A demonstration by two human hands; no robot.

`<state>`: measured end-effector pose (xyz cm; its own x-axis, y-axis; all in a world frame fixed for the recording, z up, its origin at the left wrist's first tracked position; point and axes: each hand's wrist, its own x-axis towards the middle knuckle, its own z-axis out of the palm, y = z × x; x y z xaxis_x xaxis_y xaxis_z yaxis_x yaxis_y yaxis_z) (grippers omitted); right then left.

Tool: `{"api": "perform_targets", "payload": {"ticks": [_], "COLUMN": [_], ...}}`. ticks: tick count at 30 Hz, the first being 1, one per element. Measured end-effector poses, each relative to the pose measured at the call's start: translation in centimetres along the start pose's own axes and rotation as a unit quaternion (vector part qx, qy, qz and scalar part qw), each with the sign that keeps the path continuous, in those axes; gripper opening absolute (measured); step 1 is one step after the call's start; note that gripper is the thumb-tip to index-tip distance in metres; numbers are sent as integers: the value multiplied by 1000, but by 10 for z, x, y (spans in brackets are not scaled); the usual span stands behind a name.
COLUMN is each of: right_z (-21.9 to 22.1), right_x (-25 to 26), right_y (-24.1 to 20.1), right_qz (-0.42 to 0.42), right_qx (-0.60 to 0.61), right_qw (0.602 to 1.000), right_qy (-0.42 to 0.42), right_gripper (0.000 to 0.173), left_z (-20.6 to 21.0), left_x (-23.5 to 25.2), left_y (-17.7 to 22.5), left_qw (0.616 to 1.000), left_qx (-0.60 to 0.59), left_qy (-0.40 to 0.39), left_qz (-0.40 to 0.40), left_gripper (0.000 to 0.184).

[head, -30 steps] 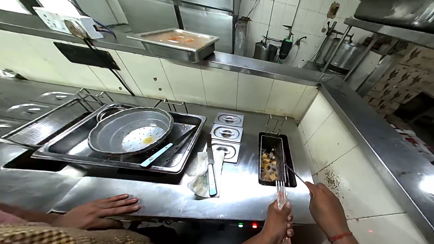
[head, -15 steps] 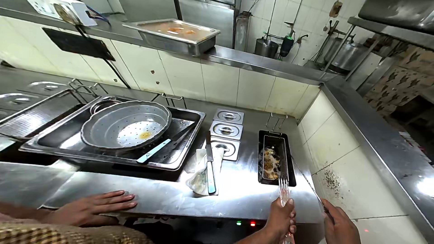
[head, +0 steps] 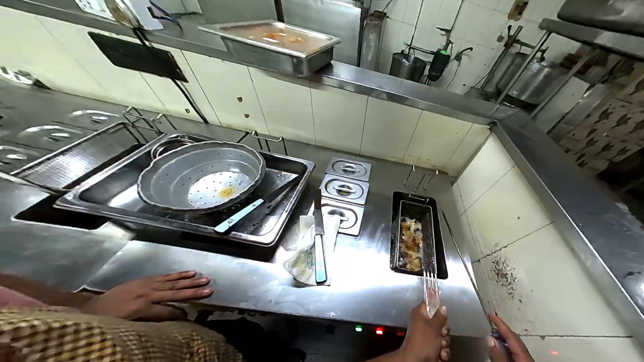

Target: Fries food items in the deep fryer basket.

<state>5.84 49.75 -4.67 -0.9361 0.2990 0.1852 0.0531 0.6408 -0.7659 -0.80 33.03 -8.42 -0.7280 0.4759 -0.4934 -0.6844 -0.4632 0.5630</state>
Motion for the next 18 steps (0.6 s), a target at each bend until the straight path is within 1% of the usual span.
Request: {"api": "perform_targets", "payload": {"ticks": [5, 12, 15, 18], "right_z": [1, -1, 3, 7], "right_x": [-2, -4, -4, 0], "right_y": [0, -1, -3, -9], "right_qz": [52, 52, 61, 81], "right_qx": [46, 66, 87, 81], "right_qw": [998, 997, 994, 993], "right_qy": [-7, -3, -3, -20], "right_gripper": [42, 42, 42, 42], "left_z": [2, 1, 0, -5], "left_x": [5, 12, 11, 11], "left_y": [3, 6, 4, -4], "left_qw": [1000, 1000, 1000, 1000], "left_qx": [-8, 1, -5, -7], "left_qy": [-4, 0, 8, 6], "left_qz": [10, 12, 7, 2], "left_gripper": [18, 19, 19, 18]}}
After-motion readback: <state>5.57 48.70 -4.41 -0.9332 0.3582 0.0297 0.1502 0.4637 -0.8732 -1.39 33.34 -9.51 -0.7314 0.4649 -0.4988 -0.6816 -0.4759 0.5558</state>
